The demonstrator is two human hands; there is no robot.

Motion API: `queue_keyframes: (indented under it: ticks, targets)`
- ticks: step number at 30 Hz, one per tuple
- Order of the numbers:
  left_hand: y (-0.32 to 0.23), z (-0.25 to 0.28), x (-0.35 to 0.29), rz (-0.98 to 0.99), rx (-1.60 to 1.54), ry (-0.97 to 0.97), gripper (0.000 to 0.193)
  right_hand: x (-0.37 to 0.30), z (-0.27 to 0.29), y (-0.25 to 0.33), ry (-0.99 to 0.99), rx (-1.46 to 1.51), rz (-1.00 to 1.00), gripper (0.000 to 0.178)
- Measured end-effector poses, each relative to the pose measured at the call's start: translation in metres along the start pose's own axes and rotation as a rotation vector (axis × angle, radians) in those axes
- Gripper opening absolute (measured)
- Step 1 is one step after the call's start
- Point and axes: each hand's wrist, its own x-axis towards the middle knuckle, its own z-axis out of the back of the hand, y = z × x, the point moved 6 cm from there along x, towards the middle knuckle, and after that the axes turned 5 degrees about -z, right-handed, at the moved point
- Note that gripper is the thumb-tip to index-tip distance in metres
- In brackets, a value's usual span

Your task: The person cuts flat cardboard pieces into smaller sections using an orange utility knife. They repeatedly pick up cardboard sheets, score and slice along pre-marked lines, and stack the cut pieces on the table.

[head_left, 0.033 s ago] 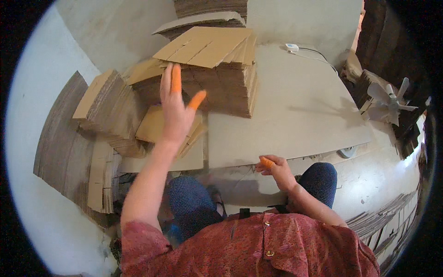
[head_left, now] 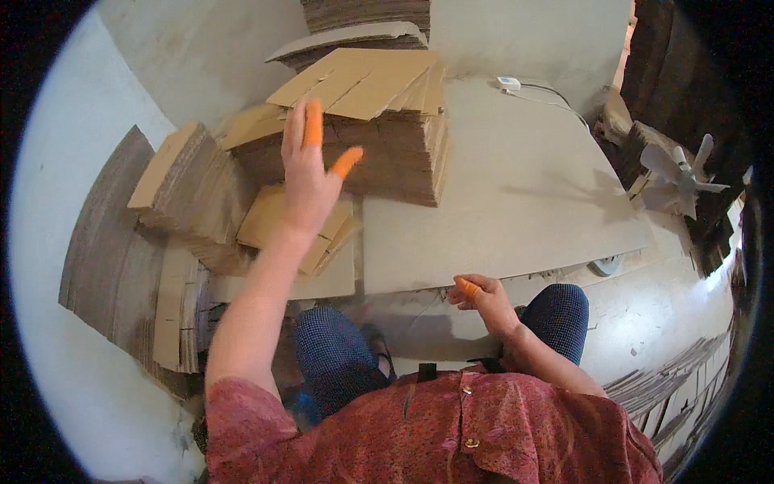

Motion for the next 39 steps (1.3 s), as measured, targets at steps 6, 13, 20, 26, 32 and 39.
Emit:
queue_keyframes:
  ticks: [6,13,20,26,32,39]
  targets:
    - [0.026,-0.01,0.062,0.072,-0.228,0.402,0.031,-0.016,0.029,-0.012,-0.068,-0.03,0.002,0.031]
    - [-0.002,0.03,0.057,-0.159,-0.209,0.059,0.029,-0.026,0.023,0.022,0.033,0.119,0.092,0.036]
    - [-0.142,0.019,-0.087,-0.591,-0.337,0.336,0.045,-0.076,0.004,0.106,0.212,0.881,0.272,0.046]
    - [-0.079,0.005,-0.137,-0.268,-0.247,0.33,0.055,-0.088,0.052,0.076,-0.274,0.596,0.312,0.039]
    - [-0.031,0.009,-0.15,-0.032,-0.089,0.384,0.062,-0.087,0.064,0.045,-0.295,0.668,0.225,0.033]
    - [-0.081,-0.026,-0.142,-0.12,-0.171,0.433,0.065,-0.08,0.077,0.039,-0.283,0.729,0.207,0.031]
